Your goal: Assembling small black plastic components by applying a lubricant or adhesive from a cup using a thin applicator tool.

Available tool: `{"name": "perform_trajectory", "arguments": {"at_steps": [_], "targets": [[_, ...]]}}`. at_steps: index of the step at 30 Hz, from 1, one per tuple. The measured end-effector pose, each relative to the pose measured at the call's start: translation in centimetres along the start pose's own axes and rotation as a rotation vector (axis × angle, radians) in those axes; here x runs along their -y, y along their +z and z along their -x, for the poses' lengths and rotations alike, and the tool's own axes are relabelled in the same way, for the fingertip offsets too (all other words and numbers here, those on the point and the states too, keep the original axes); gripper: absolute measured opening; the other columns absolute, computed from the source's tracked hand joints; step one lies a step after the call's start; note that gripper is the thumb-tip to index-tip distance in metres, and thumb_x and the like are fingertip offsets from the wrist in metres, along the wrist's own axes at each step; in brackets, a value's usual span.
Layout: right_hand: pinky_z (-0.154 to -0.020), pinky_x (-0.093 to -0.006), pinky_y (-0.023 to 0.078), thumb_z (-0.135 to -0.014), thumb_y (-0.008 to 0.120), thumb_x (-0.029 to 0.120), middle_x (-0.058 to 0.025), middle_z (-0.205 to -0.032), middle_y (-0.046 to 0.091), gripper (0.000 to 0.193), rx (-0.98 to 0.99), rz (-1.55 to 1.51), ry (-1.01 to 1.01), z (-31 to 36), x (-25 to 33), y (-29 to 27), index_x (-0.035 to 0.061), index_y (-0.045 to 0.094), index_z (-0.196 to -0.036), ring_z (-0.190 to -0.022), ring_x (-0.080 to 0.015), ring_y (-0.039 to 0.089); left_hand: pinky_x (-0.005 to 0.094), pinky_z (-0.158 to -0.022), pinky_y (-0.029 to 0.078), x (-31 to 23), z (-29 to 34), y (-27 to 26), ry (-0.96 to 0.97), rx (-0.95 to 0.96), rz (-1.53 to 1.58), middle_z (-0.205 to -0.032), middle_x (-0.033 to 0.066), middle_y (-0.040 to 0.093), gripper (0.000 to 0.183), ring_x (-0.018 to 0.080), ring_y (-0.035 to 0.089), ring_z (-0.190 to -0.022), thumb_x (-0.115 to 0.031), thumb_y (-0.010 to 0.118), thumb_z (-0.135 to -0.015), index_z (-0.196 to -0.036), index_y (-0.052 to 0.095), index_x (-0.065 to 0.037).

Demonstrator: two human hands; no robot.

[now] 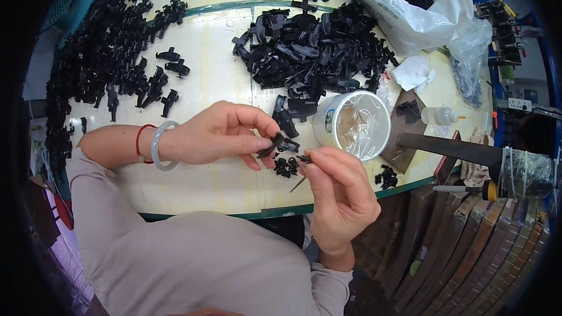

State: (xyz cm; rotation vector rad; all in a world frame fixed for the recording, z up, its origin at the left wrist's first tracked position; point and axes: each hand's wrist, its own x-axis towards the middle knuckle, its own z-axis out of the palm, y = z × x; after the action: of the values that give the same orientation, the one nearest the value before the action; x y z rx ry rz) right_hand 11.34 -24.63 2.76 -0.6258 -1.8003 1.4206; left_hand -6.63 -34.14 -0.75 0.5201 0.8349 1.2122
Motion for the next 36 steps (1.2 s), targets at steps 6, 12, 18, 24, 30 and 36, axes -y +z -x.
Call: {"name": "perform_trajectory", "arguments": {"at_steps": [6,12,18,24,30,36], "targets": [[-0.073,-0.0268,0.053,-0.080,0.060,-0.012,-0.0176,-0.098,0.060,0.019,0.049,-0.081,-0.122,-0.8,-1.0,0.7,-0.0068,0.061,-0.099,-0.083,-0.0181,0.062,0.0237,-0.072,0.054,-0.9,0.3,0.8,0.080,-0.008,-0.319,-0.101,0.0062,0.058,0.019,0.0124,0.064,-0.085,-0.008,0.049,-0.093,-0.109,0.054,0.002],[-0.075,-0.0272,0.053,-0.080,0.060,-0.013,-0.0163,-0.099,0.059,0.018,0.074,-0.127,-0.002,0.7,-1.5,1.3,-0.0066,0.061,-0.097,-0.086,-0.0184,0.061,0.0225,-0.076,0.053,-1.0,-0.1,-0.2,0.025,-0.040,-0.237,-0.101,0.0091,0.062,0.024,0.0109,0.063,-0.086,-0.001,0.059,-0.087,-0.110,0.054,0.004],[-0.076,-0.0269,0.053,-0.081,0.058,-0.012,-0.0163,-0.100,0.059,0.018,0.108,-0.282,-0.002,1.9,-1.6,1.2,-0.0064,0.060,-0.098,-0.086,-0.0180,0.061,0.0233,-0.077,0.051,-0.7,0.5,0.0,0.011,-0.055,-0.101,-0.097,0.0071,0.064,0.027,0.0097,0.062,-0.087,-0.004,0.063,-0.084,-0.109,0.057,0.002],[-0.072,-0.0294,0.051,-0.085,0.057,-0.005,-0.0152,-0.094,0.061,0.011,-0.033,-0.131,0.042,0.9,-1.0,0.8,-0.0062,0.060,-0.095,-0.078,-0.0190,0.062,0.0250,-0.082,0.052,-1.0,0.1,0.2,0.000,-0.047,-0.111,-0.101,0.0070,0.063,0.028,0.0115,0.062,-0.091,-0.008,0.057,-0.089,-0.116,0.055,0.001],[-0.077,-0.0297,0.053,-0.085,0.059,-0.003,-0.0141,-0.095,0.061,0.013,0.000,-0.119,0.091,1.1,-1.3,1.1,-0.0067,0.060,-0.097,-0.082,-0.0187,0.063,0.0271,-0.080,0.053,-0.6,-0.2,-0.1,0.010,-0.080,-0.043,-0.099,0.0102,0.065,0.025,0.0155,0.064,-0.091,-0.003,0.058,-0.088,-0.111,0.056,0.004],[-0.072,-0.0209,0.049,-0.083,0.061,-0.007,-0.0125,-0.100,0.061,0.015,0.038,-0.103,0.121,1.2,-1.4,1.3,-0.0063,0.062,-0.098,-0.084,-0.0116,0.059,0.0280,-0.080,0.054,-0.2,0.1,0.0,0.091,-0.077,-0.082,-0.100,0.0126,0.065,0.024,0.0169,0.064,-0.089,-0.001,0.060,-0.086,-0.109,0.058,0.005]]}}
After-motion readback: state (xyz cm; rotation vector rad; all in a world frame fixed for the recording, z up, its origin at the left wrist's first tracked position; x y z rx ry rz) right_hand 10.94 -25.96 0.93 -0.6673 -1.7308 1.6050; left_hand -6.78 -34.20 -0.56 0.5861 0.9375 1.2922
